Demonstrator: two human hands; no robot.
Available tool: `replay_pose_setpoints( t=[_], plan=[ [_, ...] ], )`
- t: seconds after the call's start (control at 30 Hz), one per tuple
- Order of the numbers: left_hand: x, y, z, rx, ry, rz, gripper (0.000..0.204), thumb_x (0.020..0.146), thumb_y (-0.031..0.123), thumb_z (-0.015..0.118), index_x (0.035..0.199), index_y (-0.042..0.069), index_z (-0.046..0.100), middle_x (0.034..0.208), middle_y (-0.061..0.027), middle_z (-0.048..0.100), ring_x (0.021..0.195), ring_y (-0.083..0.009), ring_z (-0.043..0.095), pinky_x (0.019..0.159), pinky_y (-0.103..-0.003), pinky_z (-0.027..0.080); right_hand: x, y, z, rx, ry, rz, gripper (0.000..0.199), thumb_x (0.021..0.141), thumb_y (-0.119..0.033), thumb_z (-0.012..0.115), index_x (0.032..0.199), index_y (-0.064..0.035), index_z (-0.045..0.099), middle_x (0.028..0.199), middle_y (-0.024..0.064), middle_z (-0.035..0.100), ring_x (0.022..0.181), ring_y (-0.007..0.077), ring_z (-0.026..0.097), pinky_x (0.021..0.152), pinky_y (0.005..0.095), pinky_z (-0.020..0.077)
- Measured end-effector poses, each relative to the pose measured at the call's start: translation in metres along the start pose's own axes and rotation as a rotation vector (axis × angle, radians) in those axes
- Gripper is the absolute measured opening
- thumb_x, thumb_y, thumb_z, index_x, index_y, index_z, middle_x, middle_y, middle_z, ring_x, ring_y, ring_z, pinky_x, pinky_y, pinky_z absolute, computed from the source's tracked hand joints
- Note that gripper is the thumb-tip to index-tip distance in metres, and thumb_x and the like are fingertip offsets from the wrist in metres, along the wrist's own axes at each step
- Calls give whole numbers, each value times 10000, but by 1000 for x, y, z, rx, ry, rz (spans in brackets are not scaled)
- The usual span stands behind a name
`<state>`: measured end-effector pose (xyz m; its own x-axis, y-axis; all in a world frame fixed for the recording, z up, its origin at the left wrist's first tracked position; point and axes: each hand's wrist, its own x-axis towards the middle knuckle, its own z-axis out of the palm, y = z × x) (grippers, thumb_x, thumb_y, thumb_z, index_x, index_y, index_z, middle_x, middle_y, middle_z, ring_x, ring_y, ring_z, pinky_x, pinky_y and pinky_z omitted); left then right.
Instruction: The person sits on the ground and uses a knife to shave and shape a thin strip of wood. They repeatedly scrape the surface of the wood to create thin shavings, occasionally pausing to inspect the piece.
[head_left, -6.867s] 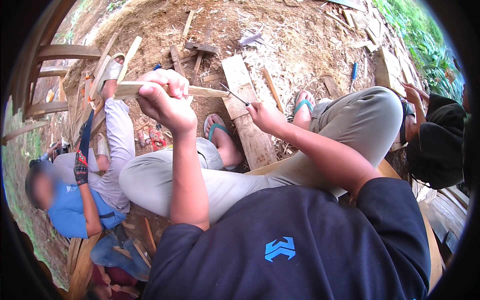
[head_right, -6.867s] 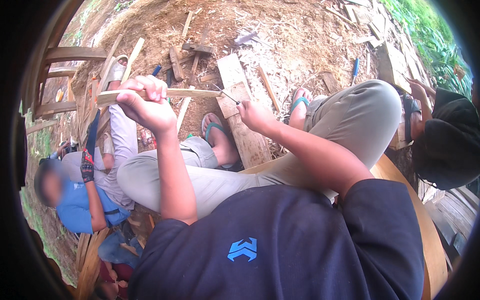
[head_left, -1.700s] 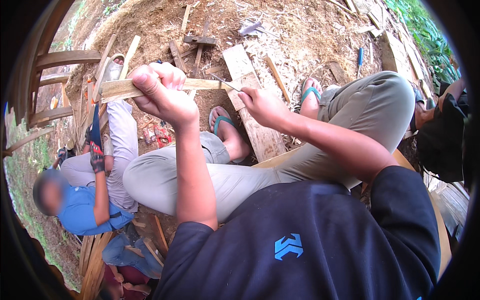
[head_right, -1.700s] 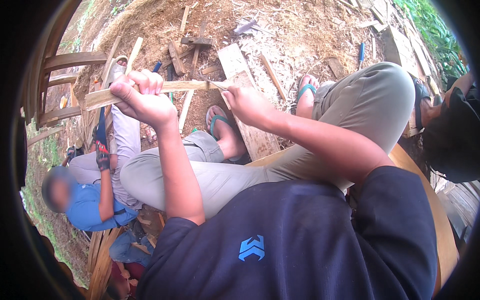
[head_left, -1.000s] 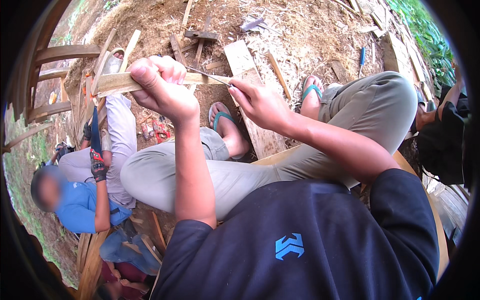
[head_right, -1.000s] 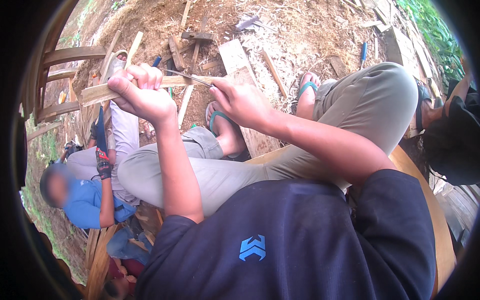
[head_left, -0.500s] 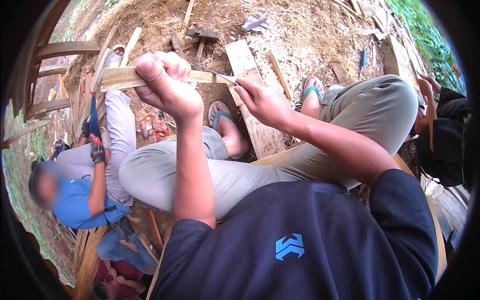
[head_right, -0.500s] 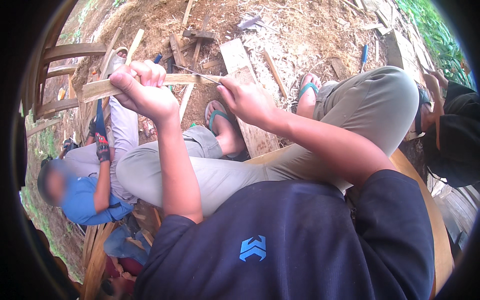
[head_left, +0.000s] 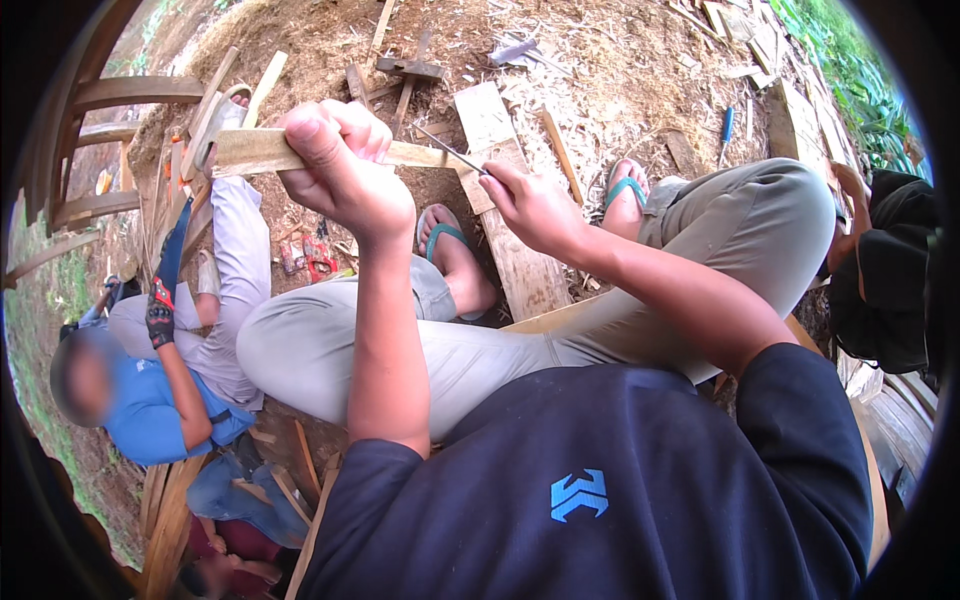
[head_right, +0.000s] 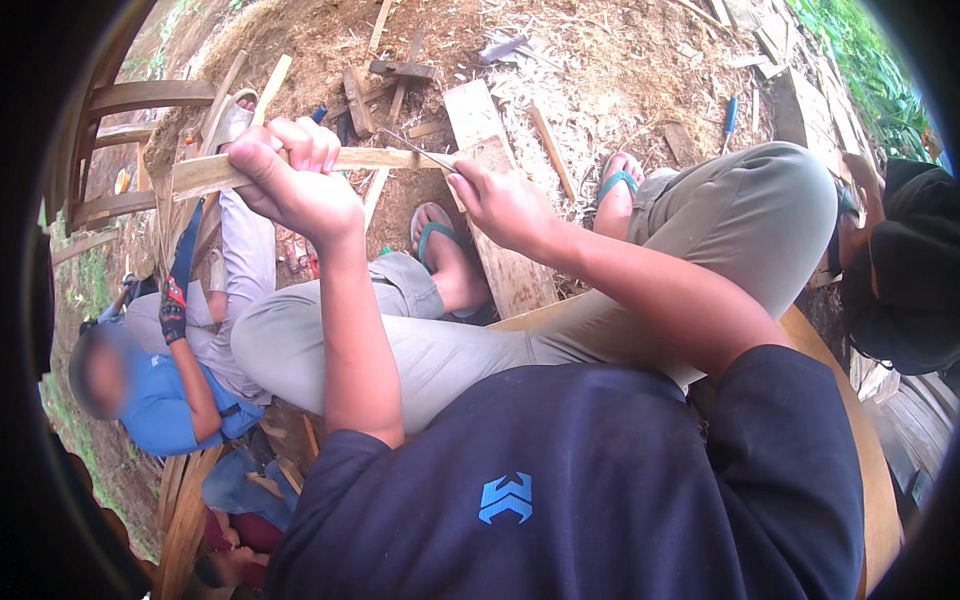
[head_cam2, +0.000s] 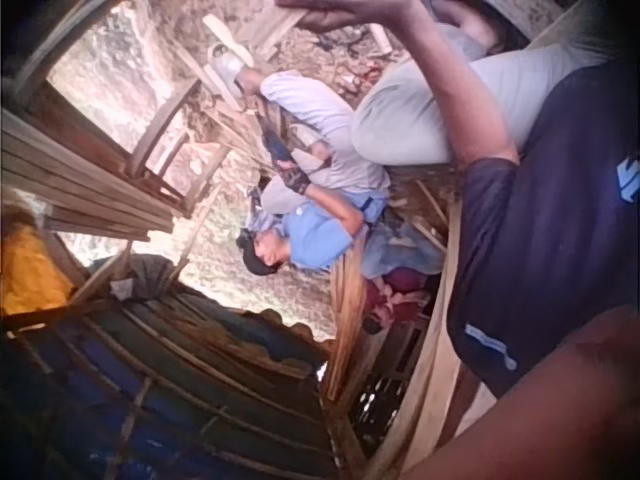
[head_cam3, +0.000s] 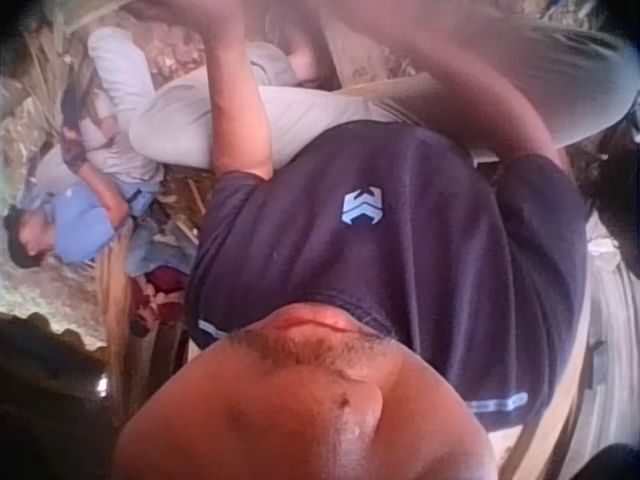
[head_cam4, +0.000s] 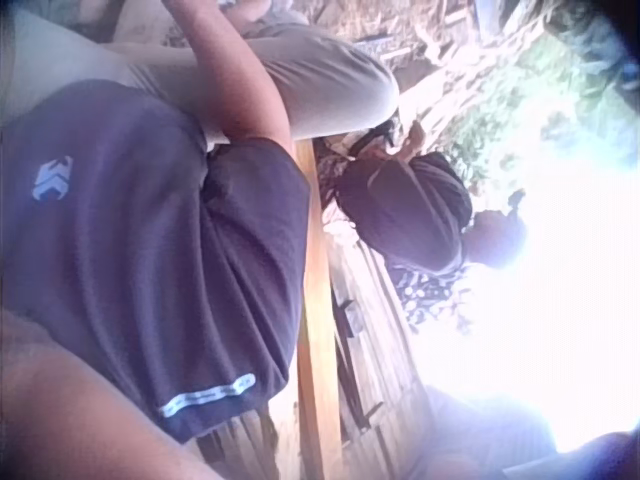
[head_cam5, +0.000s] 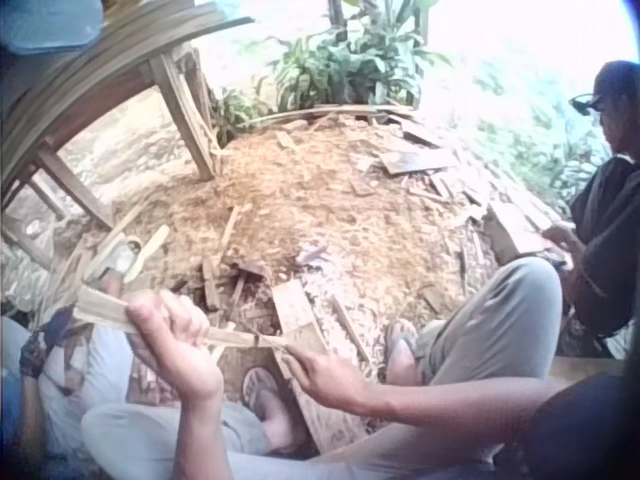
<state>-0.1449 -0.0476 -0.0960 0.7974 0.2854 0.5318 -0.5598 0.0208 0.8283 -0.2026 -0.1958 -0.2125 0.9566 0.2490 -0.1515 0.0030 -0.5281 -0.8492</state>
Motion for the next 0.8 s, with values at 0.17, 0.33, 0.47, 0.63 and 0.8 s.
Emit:
replay_pose_setpoints(
  t=[0.17,0.33,0.47,0.63,0.8],
  plan=[
    [0,0,1,-11,8,-18,505,1053,484,401,702,145,273,572,52,256,477,-56,251,437,-235,217,-1,5,1,21,79,-217,322,1008,-289,535,1198,-36,597,903,240,677,821,426,660,714,489,522],
    [9,0,-5,41,155,-60,493,1061,445,412,692,147,278,572,56,251,474,-57,239,439,-246,210,8,20,6,-220,-19,-184,283,1014,-308,519,1166,-76,571,829,223,672,730,439,653,623,514,517],
    [23,-7,-33,-27,179,-92,461,1065,413,420,705,156,293,570,60,251,469,-56,250,438,-243,215,7,1,9,-133,-6,-190,303,1028,-343,474,1126,-74,573,758,238,658,691,453,641,612,528,503],
    [19,-6,-30,-12,146,-90,469,1060,424,430,702,154,291,573,58,252,467,-58,246,438,-246,217,6,-6,-2,65,-131,-76,363,1032,-351,469,1128,-32,611,848,258,666,820,445,652,740,500,512],
    [20,-8,-25,-6,157,-104,483,1057,431,436,695,149,286,576,57,251,470,-61,241,444,-245,211,6,-3,-1,182,-167,-7,417,1025,-368,463,1148,-6,628,946,263,671,953,420,650,837,481,490]
  ],
)
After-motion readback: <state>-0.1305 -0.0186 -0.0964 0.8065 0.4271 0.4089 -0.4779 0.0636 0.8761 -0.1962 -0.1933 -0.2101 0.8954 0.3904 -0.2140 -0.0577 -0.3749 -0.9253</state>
